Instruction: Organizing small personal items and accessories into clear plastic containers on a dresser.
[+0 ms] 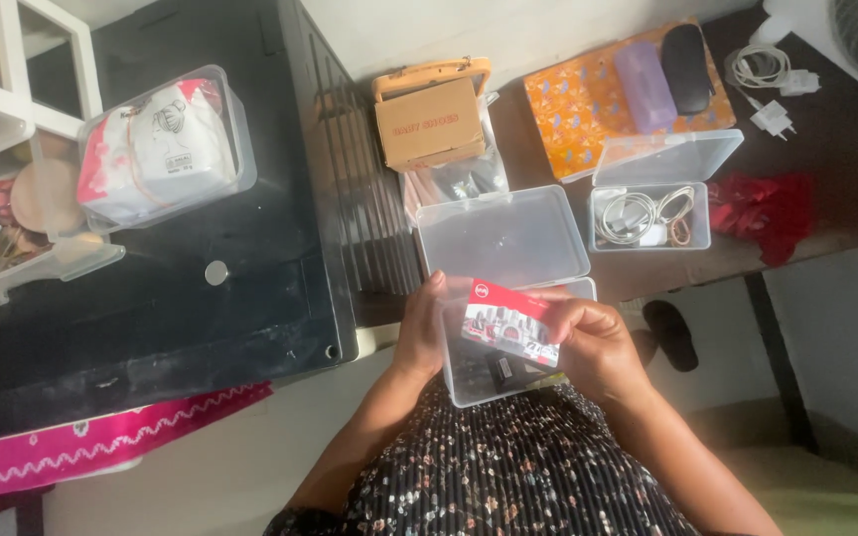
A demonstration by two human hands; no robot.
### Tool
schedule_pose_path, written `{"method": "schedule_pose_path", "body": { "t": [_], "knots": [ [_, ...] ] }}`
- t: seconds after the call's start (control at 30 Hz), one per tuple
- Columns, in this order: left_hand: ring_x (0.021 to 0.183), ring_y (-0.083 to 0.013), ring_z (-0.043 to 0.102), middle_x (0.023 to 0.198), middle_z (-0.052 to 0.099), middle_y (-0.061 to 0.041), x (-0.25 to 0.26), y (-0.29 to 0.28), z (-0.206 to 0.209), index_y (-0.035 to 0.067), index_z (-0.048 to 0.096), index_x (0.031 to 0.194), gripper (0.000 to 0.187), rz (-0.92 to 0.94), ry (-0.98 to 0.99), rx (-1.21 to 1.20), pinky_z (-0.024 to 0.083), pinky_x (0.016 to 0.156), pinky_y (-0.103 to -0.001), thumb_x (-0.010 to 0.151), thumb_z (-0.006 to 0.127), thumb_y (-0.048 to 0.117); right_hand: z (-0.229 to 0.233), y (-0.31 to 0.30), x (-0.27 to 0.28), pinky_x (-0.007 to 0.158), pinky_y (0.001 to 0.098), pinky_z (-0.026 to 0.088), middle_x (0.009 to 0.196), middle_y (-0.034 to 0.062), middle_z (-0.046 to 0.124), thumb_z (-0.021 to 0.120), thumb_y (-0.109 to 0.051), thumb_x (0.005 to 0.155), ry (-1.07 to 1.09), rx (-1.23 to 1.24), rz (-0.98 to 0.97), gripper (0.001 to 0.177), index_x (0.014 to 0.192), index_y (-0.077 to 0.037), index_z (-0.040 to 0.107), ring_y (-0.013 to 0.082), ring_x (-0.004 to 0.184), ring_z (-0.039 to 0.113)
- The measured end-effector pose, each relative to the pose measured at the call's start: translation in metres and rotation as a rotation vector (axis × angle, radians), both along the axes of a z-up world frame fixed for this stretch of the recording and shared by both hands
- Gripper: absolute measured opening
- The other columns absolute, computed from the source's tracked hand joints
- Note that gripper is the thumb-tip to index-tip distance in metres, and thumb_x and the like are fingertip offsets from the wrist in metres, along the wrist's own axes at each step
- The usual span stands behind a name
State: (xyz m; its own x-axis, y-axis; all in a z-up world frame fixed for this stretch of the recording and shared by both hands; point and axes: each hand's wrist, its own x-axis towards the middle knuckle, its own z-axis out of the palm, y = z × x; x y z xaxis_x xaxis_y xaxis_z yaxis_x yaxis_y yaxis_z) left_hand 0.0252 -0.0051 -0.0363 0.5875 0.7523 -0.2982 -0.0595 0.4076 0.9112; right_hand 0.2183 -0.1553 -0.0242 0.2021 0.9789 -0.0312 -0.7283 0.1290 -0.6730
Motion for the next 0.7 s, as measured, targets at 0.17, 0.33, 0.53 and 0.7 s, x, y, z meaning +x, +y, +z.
{"method": "schedule_pose_path", "body": {
  "t": [0.17,0.33,0.53,0.7],
  "knots": [
    [0.094,-0.0265,0.074,0.100,0.075,-0.020,0.006,0.002,0.014,-0.005,0.069,0.111,0.058,0.027,0.011,-0.102,0.060,0.089,-0.038,0.106,0.035,0.042,0.001,-0.003,0.000,0.089,0.0420,0.059,0.132,0.0217,0.067,0.059,0.007,0.095,-0.135,-0.033,-0.075,0.015,0.093,0.003,0.073,0.0297,0.110,0.067],
    [0.094,-0.0253,0.073,0.104,0.071,-0.018,-0.002,0.001,-0.010,-0.006,0.066,0.115,0.052,0.069,-0.167,-0.104,0.063,0.082,-0.039,0.110,0.045,0.041,0.024,0.003,0.000,0.113,0.0418,0.049,0.139,0.0195,0.063,0.057,0.005,0.094,-0.221,-0.001,-0.133,0.032,0.124,0.007,0.069,0.0285,0.131,0.061],
    [0.089,-0.0222,0.073,0.106,0.074,-0.016,0.005,0.000,0.009,-0.001,0.068,0.120,0.051,0.045,-0.198,-0.114,0.062,0.080,-0.037,0.106,0.048,0.044,0.032,0.006,0.003,0.113,0.0413,0.046,0.146,0.0191,0.060,0.057,0.004,0.096,-0.150,-0.106,-0.108,0.044,0.140,0.005,0.059,0.0267,0.134,0.057],
    [0.086,-0.0234,0.073,0.103,0.073,-0.017,0.001,0.000,-0.013,-0.003,0.069,0.114,0.052,0.060,-0.232,-0.076,0.064,0.079,-0.040,0.108,0.050,0.045,0.031,0.007,0.003,0.109,0.0394,0.048,0.142,0.0207,0.063,0.057,0.008,0.096,-0.172,-0.166,-0.100,0.042,0.137,0.007,0.060,0.0257,0.131,0.060]
  ]
}}
